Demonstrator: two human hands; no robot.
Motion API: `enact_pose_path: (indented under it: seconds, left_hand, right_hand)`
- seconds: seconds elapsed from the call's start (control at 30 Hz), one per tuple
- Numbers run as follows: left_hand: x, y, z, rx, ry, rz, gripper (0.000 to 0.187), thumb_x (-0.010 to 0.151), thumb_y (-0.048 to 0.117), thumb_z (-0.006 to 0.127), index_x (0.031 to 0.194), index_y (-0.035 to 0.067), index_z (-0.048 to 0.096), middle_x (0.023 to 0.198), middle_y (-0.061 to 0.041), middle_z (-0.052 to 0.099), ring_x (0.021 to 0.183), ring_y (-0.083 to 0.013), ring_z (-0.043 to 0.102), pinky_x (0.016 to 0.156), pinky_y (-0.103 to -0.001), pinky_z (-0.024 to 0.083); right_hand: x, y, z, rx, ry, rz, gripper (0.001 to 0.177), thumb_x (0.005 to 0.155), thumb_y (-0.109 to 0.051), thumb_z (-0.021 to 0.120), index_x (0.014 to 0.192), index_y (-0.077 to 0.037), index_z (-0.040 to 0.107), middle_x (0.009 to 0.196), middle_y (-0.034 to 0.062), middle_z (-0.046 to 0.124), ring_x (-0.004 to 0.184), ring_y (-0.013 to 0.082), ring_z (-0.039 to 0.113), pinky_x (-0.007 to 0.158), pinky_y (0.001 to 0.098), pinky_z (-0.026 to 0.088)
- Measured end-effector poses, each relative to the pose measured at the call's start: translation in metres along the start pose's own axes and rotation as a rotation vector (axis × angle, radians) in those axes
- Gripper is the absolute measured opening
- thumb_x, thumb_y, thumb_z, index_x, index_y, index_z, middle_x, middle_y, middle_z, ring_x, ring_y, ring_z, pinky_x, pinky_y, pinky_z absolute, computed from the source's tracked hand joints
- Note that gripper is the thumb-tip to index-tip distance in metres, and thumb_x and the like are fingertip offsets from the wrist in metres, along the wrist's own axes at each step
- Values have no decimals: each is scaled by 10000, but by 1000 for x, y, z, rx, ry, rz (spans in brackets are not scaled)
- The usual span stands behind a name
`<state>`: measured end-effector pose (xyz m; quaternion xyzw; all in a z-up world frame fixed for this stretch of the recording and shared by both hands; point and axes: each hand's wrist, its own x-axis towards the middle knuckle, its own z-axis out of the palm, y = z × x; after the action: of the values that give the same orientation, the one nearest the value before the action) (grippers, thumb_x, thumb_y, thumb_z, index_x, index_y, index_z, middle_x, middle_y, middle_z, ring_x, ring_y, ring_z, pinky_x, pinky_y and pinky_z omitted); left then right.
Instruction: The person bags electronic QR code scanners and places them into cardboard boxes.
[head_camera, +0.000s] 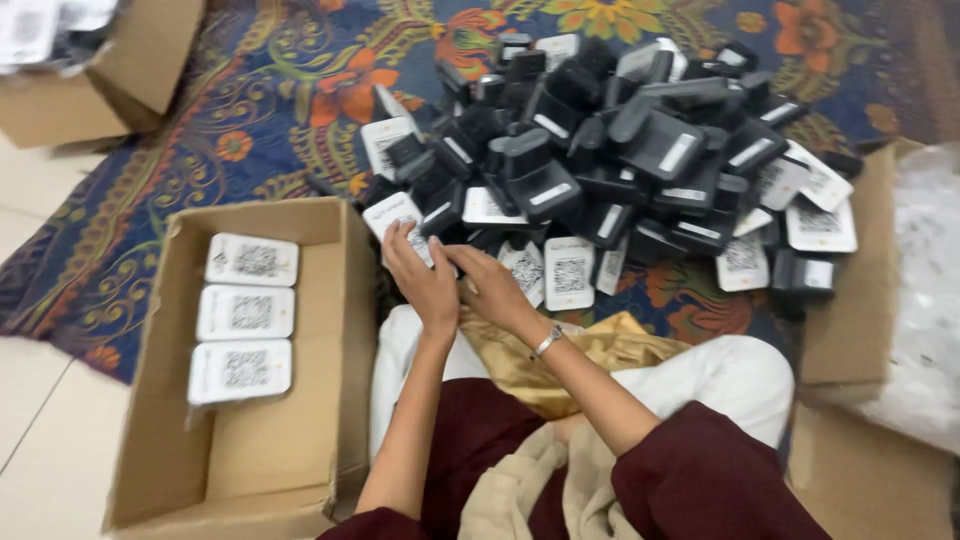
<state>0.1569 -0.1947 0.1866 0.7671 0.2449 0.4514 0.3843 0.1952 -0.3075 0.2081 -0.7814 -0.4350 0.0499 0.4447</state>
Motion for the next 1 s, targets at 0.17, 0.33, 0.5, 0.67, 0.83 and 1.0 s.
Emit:
enact_pose_path:
  seconds: [0.17,0.33,0.5,0.67,0.83,1.0]
  left_hand:
    - [-70,108,95,-266,-369,123,315,1003,93,583,1296,-21,558,1435,-235,518,1365,-424,494,1136,-480,391]
    - [-164,208,165,-505,-688,206,298,1028,114,558,1291,-25,559,1435,-238,525,1332,-423,513,1118,-477,410]
    - [-237,276,186,-645,-887,260,305,1039,128,552,1300,-30,553,1412,-234,558,1326,-425,525,1118,-485,410]
    - [-263,301,185,-663,-1001,229,288,1020,109,550,1276,-22,561,1413,-219,563,1314,-411,537,1095,-479,421]
    - [-249,290,185,-607,-969,239,261,1021,101,559,1254,-15,577,1404,-205,576,1299,-393,559,1078,-465,438]
    - [-218,256,186,-560,-907,107,294,1034,159,555,1275,-7,573,1347,-182,613,1192,-337,649,997,-410,514]
  right_hand:
    - [-77,47,-107,-92,494,163,410,931,-56,677,1338,-47,623,1288,110,676,1119,272,706,914,375,570]
    - [-176,96,-197,-114,906,349,255,1047,-146,628,1280,-49,661,1203,71,723,1083,201,725,914,331,583]
    - [-274,148,-257,-91,1299,558,253,1011,-160,653,1242,-56,643,1154,99,706,1039,207,696,898,318,571]
    - [-330,212,-303,-598,1317,720,358,961,-182,698,1287,-37,667,1272,232,602,1214,356,518,1036,449,425]
    - [-370,327,-315,-832,1069,885,413,952,-358,692,1278,-107,726,1310,270,592,1270,429,469,1097,512,334]
    - [-301,190,-307,-700,1340,652,353,1061,-256,518,1260,-29,701,1327,163,683,1308,351,570,1193,558,245]
